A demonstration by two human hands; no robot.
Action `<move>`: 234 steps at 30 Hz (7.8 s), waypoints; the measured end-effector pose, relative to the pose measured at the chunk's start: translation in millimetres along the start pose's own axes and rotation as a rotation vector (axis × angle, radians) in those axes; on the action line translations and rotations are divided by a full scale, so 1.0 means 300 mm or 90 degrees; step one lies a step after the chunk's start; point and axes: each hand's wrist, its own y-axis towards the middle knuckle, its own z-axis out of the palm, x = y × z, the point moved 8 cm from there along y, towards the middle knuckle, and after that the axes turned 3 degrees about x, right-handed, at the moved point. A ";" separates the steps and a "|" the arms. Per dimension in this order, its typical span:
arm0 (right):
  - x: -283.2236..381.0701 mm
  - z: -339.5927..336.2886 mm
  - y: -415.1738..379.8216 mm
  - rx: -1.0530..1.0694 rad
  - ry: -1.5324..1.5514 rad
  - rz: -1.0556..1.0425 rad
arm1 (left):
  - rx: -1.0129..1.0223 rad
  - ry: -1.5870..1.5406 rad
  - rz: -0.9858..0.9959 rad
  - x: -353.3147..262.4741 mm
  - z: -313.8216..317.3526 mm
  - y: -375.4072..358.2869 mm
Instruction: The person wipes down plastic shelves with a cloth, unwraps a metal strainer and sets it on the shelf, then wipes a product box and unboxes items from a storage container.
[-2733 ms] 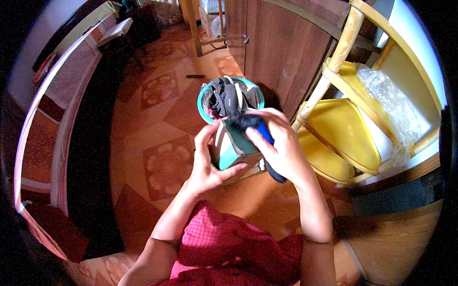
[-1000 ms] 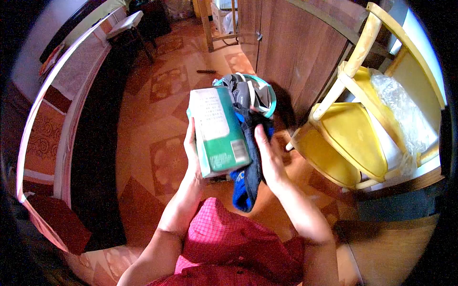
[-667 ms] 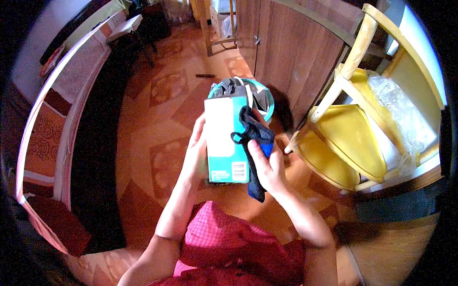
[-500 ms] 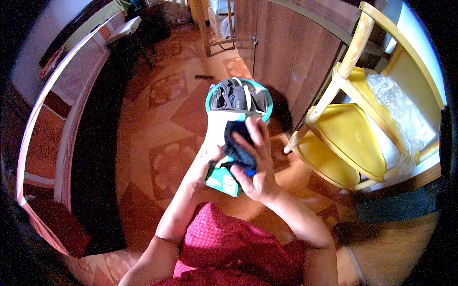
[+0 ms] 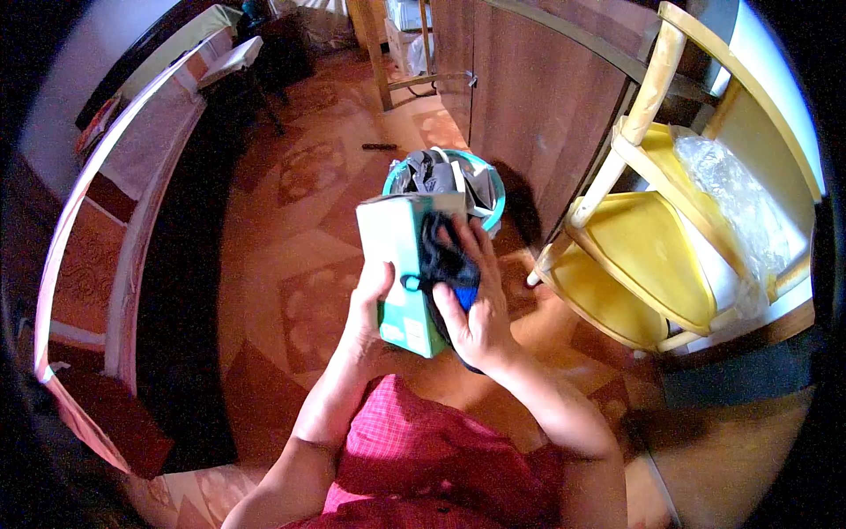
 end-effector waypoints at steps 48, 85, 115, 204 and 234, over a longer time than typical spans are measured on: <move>0.059 -0.044 0.101 -0.024 -0.190 -0.029 | 0.000 0.056 -0.010 -0.004 -0.006 -0.010; -0.101 0.038 -0.008 0.023 0.244 0.106 | -0.171 -0.046 -0.061 -0.051 0.032 -0.027; -0.425 0.093 -0.304 0.000 1.051 0.606 | -0.178 0.254 0.139 -0.141 -0.269 -0.015; -0.465 0.164 -0.327 0.341 0.344 0.478 | -0.159 -0.024 -0.049 0.197 -0.521 -0.143; -0.489 0.001 -0.208 0.266 0.182 0.398 | -0.116 1.108 0.361 0.023 -0.303 0.240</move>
